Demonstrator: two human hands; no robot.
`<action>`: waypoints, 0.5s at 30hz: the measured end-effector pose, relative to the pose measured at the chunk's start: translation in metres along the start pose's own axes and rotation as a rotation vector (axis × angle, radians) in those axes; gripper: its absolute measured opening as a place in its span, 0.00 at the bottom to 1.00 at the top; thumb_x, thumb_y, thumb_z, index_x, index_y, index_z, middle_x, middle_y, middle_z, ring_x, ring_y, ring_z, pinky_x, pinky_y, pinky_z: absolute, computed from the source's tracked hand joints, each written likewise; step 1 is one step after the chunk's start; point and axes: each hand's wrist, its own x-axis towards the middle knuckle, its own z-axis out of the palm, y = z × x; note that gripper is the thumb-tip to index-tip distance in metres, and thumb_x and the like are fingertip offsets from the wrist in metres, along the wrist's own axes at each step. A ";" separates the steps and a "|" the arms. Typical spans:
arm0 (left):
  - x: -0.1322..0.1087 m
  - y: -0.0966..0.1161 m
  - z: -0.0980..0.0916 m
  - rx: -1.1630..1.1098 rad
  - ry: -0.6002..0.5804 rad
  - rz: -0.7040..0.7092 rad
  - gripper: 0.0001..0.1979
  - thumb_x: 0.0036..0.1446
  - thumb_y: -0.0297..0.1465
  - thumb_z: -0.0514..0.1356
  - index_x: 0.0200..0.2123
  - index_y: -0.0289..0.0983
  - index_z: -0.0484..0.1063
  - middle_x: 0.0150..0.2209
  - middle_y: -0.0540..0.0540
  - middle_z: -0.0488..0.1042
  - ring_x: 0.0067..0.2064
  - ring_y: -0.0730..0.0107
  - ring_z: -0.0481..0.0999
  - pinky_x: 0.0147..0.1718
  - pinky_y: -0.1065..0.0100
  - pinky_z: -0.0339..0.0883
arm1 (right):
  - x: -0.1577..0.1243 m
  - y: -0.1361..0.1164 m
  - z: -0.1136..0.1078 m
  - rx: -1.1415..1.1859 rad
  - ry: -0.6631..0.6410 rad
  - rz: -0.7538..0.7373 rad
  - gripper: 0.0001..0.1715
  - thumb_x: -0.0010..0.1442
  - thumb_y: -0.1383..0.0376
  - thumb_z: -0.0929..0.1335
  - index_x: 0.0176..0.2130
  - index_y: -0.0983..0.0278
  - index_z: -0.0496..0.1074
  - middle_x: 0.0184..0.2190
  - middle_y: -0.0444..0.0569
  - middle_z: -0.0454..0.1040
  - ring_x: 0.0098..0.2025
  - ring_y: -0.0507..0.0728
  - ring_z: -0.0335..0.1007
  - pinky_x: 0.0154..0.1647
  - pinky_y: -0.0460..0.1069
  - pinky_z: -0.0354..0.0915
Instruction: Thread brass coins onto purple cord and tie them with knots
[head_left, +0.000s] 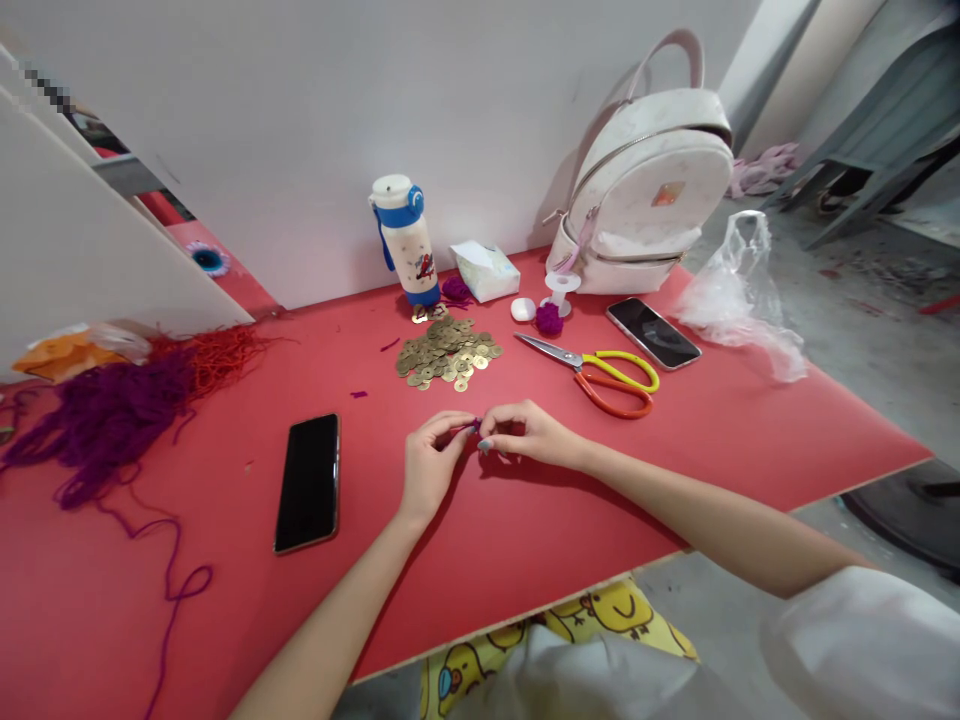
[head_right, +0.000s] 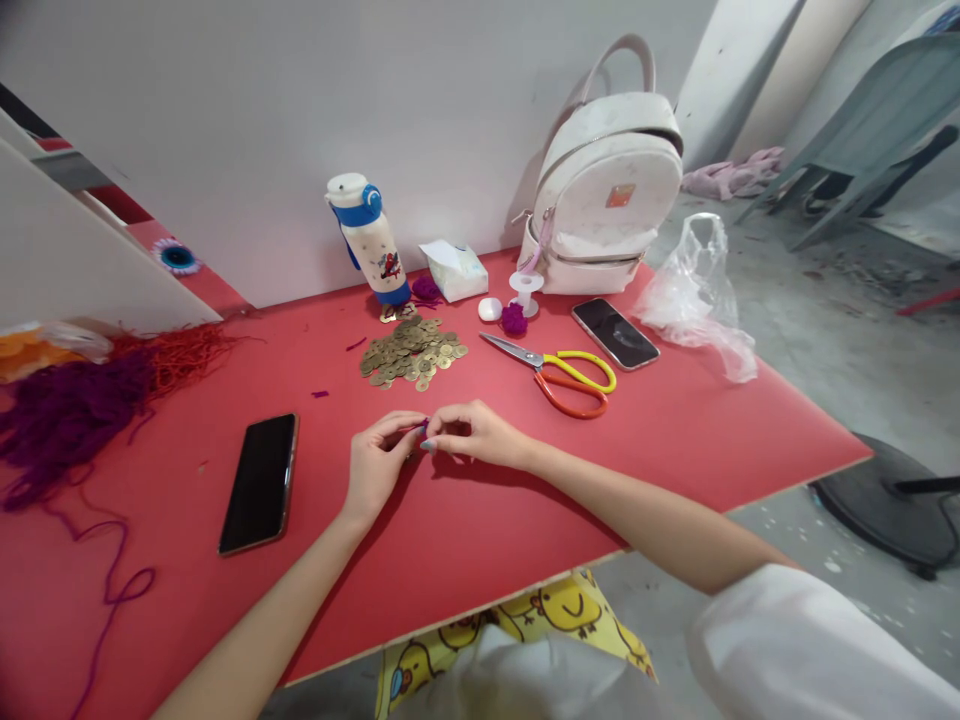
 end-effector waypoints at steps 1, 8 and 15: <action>0.000 0.000 0.000 0.001 -0.004 0.000 0.05 0.52 0.30 0.64 0.32 0.37 0.81 0.36 0.44 0.81 0.38 0.64 0.80 0.37 0.67 0.75 | 0.000 0.000 0.000 0.038 -0.004 0.010 0.18 0.61 0.53 0.69 0.32 0.66 0.70 0.21 0.41 0.68 0.20 0.47 0.62 0.22 0.44 0.60; -0.001 0.000 0.001 0.021 0.033 -0.018 0.05 0.51 0.30 0.66 0.31 0.37 0.81 0.35 0.44 0.81 0.36 0.65 0.79 0.35 0.69 0.74 | 0.006 0.003 -0.007 0.448 0.265 -0.091 0.20 0.63 0.52 0.68 0.28 0.63 0.68 0.25 0.42 0.66 0.26 0.48 0.61 0.27 0.44 0.62; -0.002 0.006 0.001 -0.070 0.128 -0.073 0.05 0.48 0.30 0.66 0.29 0.36 0.81 0.31 0.47 0.79 0.22 0.76 0.71 0.21 0.74 0.67 | 0.006 0.002 -0.006 0.034 0.424 -0.244 0.09 0.61 0.57 0.70 0.34 0.59 0.76 0.46 0.50 0.69 0.49 0.57 0.68 0.40 0.50 0.70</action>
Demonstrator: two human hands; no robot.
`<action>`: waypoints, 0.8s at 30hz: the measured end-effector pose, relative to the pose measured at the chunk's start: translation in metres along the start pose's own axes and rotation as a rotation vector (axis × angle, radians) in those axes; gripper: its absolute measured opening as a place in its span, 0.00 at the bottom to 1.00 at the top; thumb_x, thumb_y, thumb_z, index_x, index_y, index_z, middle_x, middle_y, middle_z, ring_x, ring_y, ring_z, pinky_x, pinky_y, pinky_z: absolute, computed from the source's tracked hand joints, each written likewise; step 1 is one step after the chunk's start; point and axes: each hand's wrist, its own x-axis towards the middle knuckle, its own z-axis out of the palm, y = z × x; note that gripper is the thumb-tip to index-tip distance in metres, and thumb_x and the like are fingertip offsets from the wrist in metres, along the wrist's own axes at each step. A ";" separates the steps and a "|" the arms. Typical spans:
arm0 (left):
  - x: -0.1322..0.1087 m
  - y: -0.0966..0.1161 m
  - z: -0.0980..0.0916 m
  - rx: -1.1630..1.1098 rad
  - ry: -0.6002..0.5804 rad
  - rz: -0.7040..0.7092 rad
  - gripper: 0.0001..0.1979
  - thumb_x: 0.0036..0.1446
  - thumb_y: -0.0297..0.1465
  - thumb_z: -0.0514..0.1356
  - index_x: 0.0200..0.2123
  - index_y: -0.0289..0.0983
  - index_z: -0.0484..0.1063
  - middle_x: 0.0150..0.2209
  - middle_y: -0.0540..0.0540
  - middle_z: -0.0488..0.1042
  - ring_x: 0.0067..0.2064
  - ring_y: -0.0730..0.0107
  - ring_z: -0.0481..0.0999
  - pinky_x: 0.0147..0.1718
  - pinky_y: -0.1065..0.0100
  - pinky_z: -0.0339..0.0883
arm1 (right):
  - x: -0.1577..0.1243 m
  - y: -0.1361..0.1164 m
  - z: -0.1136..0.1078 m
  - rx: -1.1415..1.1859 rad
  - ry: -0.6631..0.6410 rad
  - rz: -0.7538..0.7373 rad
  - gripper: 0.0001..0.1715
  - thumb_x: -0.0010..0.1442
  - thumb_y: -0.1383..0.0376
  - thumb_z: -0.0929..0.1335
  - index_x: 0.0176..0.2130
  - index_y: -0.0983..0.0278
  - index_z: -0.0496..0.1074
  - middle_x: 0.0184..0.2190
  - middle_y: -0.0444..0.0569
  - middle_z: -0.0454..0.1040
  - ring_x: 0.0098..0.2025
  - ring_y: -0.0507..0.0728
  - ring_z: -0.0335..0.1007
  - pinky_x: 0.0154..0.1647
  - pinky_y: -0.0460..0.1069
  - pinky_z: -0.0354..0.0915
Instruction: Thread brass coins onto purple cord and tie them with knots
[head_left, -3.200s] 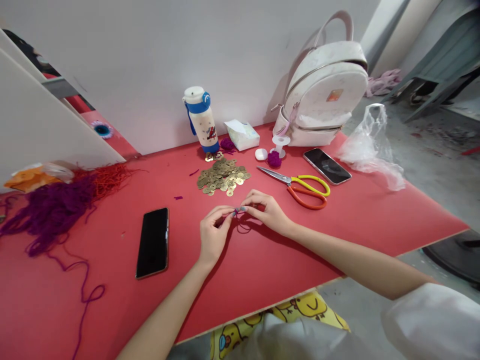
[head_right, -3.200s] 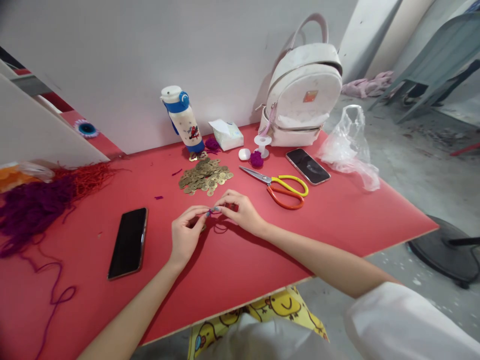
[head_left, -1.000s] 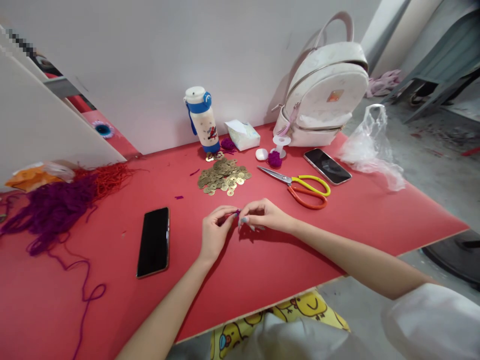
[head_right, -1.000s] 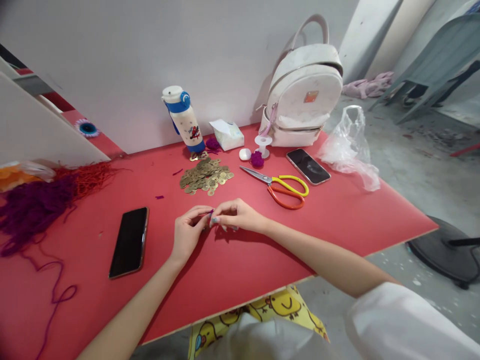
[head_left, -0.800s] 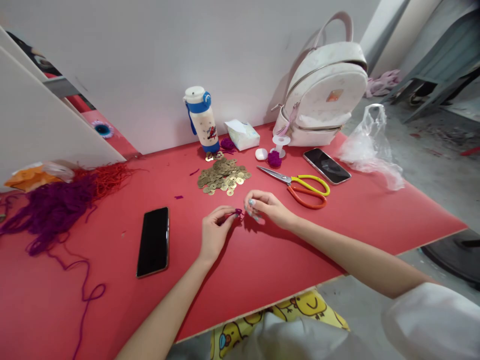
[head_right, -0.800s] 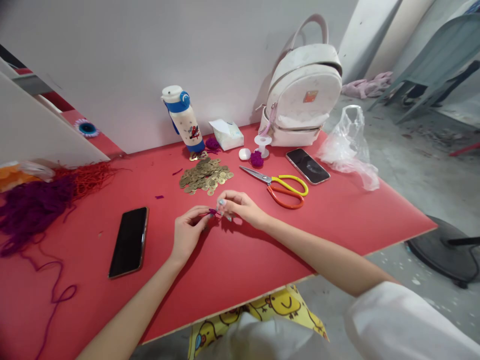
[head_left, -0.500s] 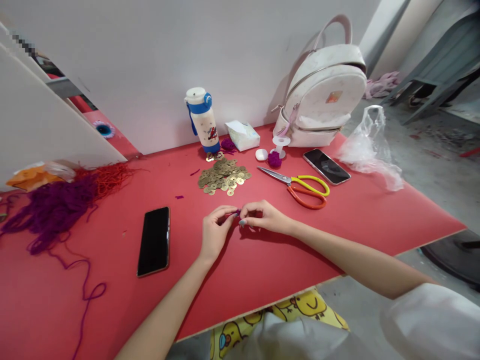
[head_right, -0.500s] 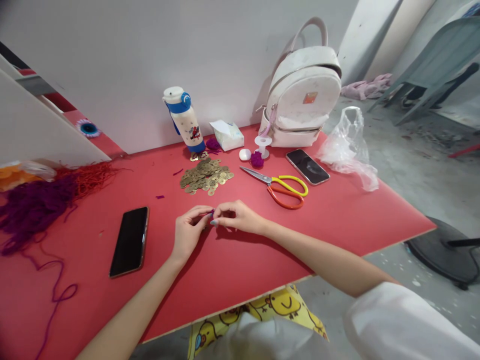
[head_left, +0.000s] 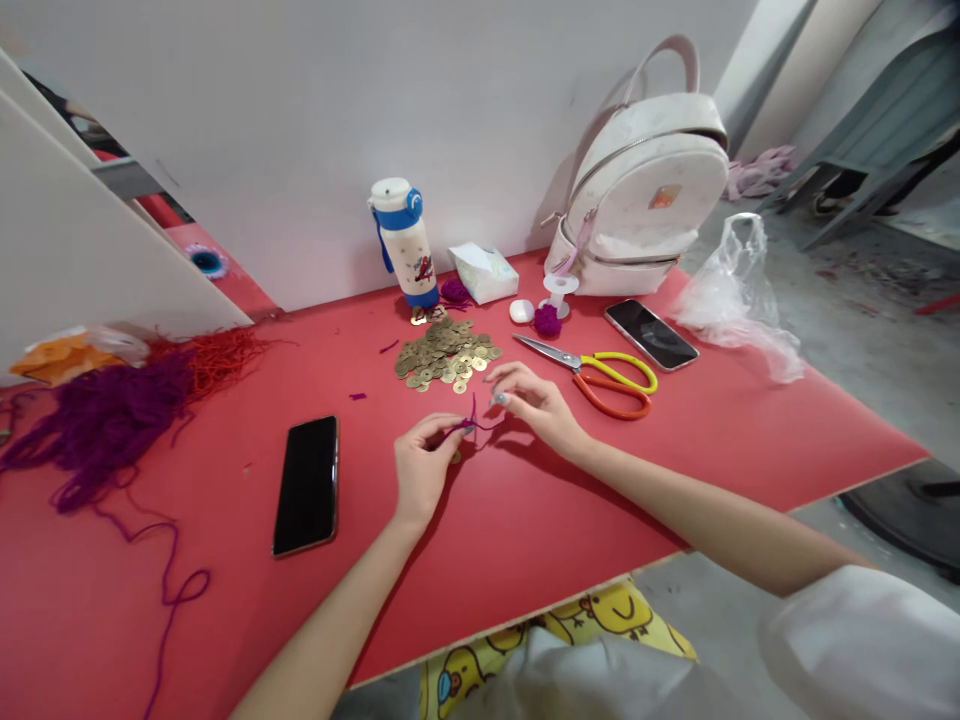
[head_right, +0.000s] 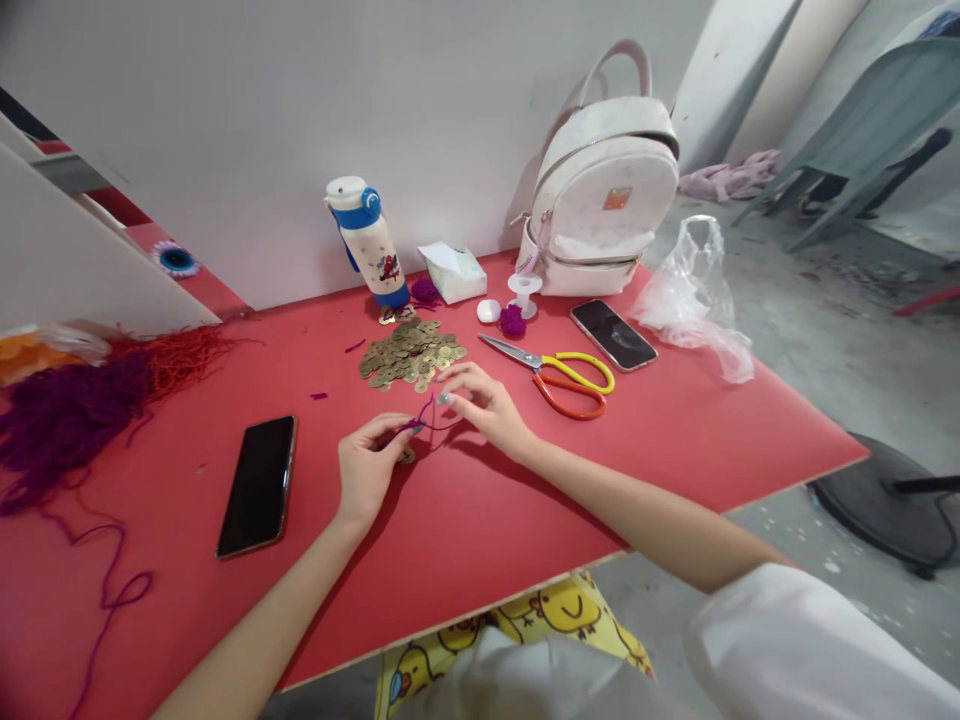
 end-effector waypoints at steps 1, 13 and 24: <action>0.000 0.000 0.000 -0.019 0.004 -0.009 0.05 0.48 0.30 0.66 0.29 0.36 0.81 0.31 0.47 0.78 0.22 0.77 0.71 0.20 0.74 0.66 | -0.001 0.001 0.001 -0.114 -0.018 -0.041 0.09 0.60 0.57 0.71 0.33 0.60 0.77 0.46 0.51 0.69 0.50 0.58 0.67 0.41 0.51 0.70; -0.005 0.002 0.002 -0.073 -0.093 0.015 0.03 0.49 0.28 0.66 0.30 0.38 0.81 0.32 0.46 0.80 0.33 0.69 0.78 0.30 0.73 0.72 | -0.007 0.015 0.006 -0.495 -0.284 -0.201 0.02 0.58 0.66 0.73 0.32 0.62 0.77 0.41 0.50 0.73 0.44 0.57 0.67 0.47 0.53 0.65; -0.014 0.014 0.006 -0.055 -0.160 0.105 0.04 0.51 0.24 0.66 0.29 0.38 0.81 0.32 0.47 0.80 0.35 0.69 0.79 0.35 0.72 0.73 | -0.006 0.013 0.005 -0.562 -0.339 -0.212 0.06 0.62 0.65 0.70 0.33 0.63 0.76 0.40 0.51 0.73 0.44 0.57 0.67 0.48 0.53 0.65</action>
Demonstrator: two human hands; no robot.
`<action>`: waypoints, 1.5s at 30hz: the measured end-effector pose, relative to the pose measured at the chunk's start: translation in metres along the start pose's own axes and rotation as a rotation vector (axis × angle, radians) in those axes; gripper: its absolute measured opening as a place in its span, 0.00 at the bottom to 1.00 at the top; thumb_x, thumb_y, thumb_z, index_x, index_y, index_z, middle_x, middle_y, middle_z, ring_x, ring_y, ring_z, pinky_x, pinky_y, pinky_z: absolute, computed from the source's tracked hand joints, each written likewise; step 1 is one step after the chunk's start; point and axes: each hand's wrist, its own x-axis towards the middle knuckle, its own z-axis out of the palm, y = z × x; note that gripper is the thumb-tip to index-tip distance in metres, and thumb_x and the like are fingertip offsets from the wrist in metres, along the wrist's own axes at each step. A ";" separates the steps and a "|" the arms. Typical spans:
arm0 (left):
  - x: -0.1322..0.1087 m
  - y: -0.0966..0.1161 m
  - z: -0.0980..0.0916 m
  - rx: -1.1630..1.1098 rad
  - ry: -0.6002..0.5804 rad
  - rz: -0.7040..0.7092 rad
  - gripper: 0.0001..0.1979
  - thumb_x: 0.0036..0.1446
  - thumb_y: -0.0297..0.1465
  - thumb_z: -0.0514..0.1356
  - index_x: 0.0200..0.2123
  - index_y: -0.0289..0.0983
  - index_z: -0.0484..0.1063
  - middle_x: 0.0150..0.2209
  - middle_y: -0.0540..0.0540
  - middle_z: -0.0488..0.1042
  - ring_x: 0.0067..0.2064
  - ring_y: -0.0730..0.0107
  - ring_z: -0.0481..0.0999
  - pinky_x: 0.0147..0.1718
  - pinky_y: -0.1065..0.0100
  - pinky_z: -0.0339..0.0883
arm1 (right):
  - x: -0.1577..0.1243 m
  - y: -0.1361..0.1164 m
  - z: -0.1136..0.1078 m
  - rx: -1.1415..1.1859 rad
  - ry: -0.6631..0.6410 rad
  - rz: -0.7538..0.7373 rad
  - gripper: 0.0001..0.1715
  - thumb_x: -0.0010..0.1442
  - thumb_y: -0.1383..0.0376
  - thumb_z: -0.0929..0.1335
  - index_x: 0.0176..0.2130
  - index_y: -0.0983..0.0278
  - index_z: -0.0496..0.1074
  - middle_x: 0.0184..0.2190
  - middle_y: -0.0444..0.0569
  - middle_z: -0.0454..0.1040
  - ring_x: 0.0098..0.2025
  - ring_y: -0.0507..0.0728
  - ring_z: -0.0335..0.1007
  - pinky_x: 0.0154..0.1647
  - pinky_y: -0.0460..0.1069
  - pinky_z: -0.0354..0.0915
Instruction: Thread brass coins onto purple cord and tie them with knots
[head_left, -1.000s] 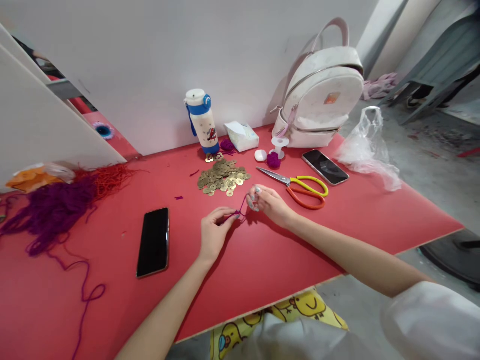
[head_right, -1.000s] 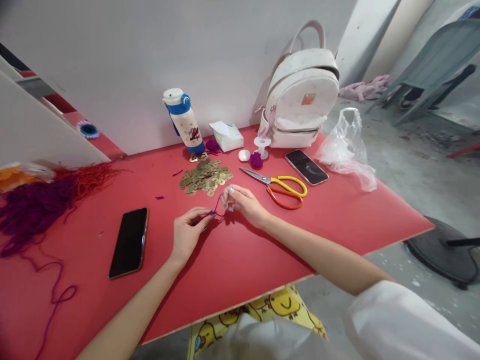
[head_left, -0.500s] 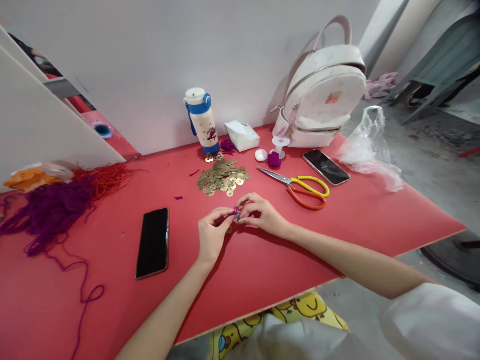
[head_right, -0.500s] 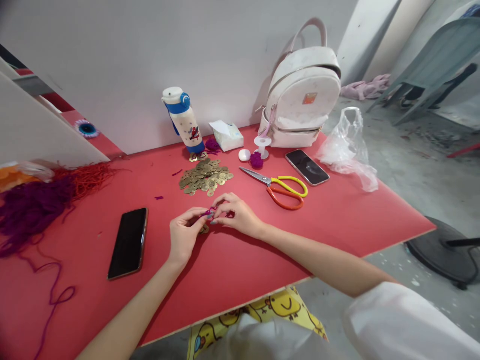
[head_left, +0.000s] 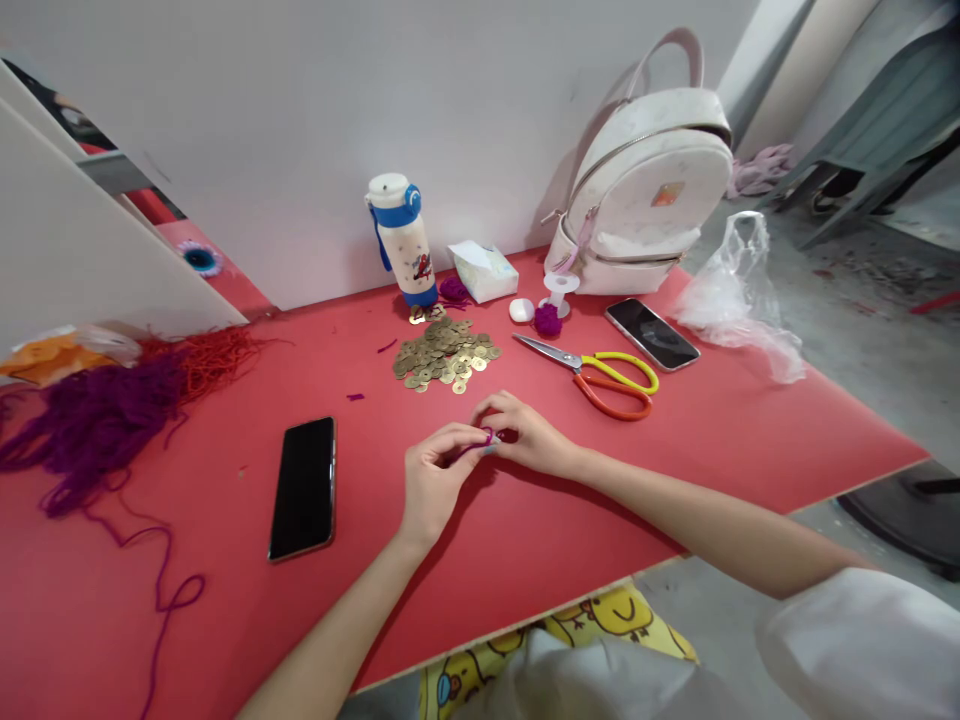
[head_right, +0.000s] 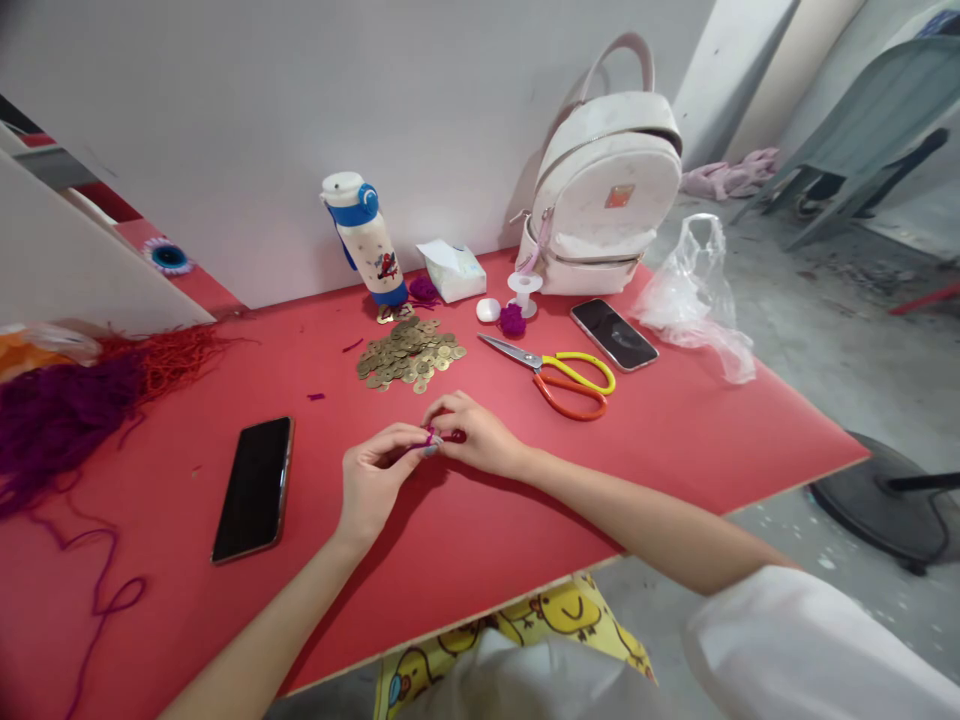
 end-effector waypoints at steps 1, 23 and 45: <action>-0.001 0.000 0.000 0.007 -0.002 0.014 0.04 0.51 0.24 0.66 0.29 0.39 0.81 0.32 0.47 0.80 0.35 0.69 0.79 0.34 0.72 0.73 | 0.000 0.000 0.000 -0.001 0.000 0.001 0.06 0.62 0.65 0.69 0.33 0.63 0.76 0.40 0.51 0.73 0.44 0.57 0.67 0.48 0.53 0.65; 0.002 -0.006 -0.004 0.125 0.069 0.028 0.04 0.54 0.28 0.63 0.31 0.38 0.79 0.32 0.46 0.79 0.34 0.68 0.78 0.34 0.70 0.73 | -0.001 0.002 0.000 0.031 0.102 0.033 0.16 0.56 0.58 0.74 0.42 0.62 0.73 0.43 0.52 0.73 0.46 0.59 0.67 0.49 0.55 0.64; 0.005 -0.011 -0.006 0.174 0.079 -0.072 0.07 0.56 0.31 0.62 0.38 0.38 0.69 0.32 0.48 0.76 0.32 0.71 0.77 0.28 0.74 0.69 | -0.002 -0.006 -0.002 0.302 0.106 0.268 0.10 0.57 0.60 0.73 0.35 0.63 0.72 0.29 0.45 0.77 0.30 0.53 0.73 0.34 0.47 0.68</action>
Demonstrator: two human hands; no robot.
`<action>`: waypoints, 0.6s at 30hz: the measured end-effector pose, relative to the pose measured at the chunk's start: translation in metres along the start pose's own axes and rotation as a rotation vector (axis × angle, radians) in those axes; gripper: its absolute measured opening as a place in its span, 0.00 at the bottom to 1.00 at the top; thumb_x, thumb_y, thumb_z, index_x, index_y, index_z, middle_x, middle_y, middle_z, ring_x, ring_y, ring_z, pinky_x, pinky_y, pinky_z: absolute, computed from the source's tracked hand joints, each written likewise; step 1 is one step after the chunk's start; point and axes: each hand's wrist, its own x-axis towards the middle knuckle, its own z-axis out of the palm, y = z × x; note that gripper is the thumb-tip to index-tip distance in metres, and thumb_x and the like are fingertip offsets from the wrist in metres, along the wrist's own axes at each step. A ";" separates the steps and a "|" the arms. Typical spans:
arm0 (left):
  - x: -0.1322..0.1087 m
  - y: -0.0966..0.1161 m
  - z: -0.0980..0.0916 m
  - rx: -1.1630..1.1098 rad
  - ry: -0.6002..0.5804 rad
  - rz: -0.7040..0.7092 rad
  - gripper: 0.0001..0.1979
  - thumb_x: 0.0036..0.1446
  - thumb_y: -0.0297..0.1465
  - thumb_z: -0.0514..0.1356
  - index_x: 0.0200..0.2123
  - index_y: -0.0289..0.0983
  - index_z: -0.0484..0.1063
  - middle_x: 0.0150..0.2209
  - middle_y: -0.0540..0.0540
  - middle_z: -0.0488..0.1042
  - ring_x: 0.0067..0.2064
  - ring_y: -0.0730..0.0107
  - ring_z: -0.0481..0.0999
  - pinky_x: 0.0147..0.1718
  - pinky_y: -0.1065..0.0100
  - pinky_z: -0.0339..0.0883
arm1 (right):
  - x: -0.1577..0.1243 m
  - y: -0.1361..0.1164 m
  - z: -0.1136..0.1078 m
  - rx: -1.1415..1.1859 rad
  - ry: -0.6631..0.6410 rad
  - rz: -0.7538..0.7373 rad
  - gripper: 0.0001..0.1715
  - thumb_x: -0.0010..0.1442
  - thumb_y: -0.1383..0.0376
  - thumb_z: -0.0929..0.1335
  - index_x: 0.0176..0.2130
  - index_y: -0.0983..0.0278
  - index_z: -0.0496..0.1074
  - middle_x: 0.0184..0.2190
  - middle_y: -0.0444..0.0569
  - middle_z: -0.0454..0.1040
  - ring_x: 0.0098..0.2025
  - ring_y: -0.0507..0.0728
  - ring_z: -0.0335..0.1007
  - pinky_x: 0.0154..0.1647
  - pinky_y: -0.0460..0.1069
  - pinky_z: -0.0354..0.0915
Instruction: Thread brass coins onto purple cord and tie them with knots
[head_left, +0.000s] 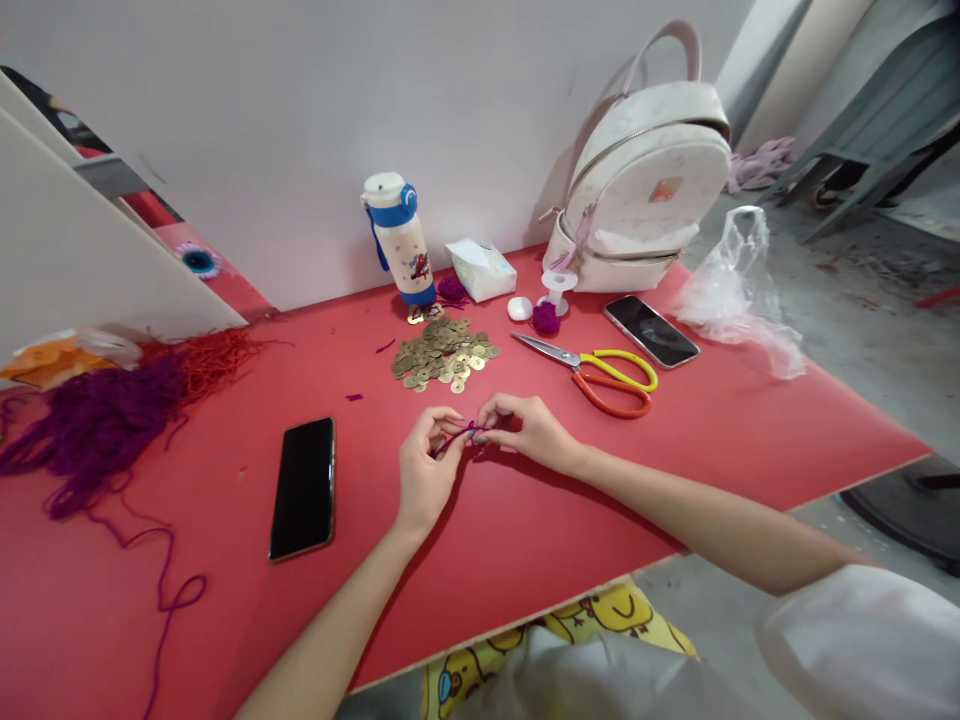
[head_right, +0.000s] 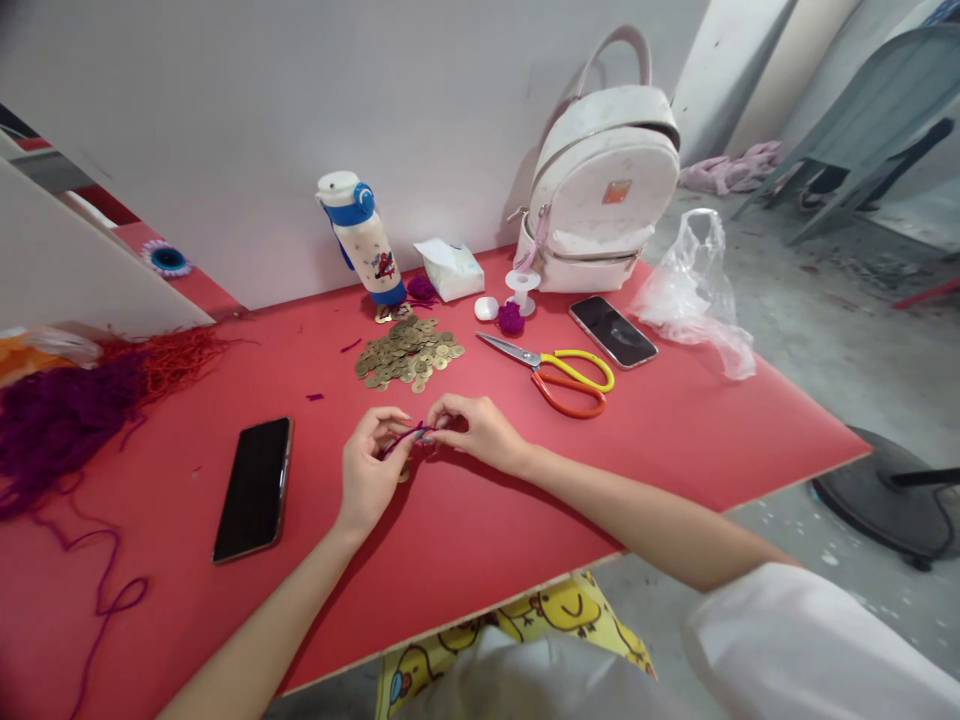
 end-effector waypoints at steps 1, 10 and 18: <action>0.000 -0.001 0.000 0.005 0.006 0.004 0.07 0.55 0.31 0.62 0.38 0.38 0.70 0.32 0.48 0.76 0.31 0.72 0.76 0.28 0.75 0.69 | 0.000 0.001 0.000 -0.002 0.003 0.008 0.09 0.58 0.60 0.72 0.34 0.63 0.73 0.29 0.46 0.78 0.30 0.53 0.74 0.34 0.47 0.69; 0.002 -0.004 -0.003 0.026 0.037 0.005 0.04 0.53 0.32 0.64 0.30 0.37 0.72 0.24 0.51 0.73 0.24 0.75 0.70 0.21 0.76 0.63 | 0.001 -0.009 -0.003 0.103 -0.025 0.054 0.15 0.62 0.56 0.69 0.31 0.65 0.72 0.24 0.47 0.77 0.23 0.51 0.70 0.22 0.44 0.62; 0.002 -0.004 -0.003 0.009 0.049 -0.018 0.05 0.52 0.31 0.64 0.27 0.37 0.73 0.22 0.52 0.71 0.23 0.75 0.69 0.19 0.77 0.61 | 0.004 -0.005 -0.007 0.217 -0.010 0.062 0.21 0.60 0.50 0.70 0.30 0.65 0.70 0.23 0.44 0.72 0.19 0.47 0.63 0.17 0.42 0.59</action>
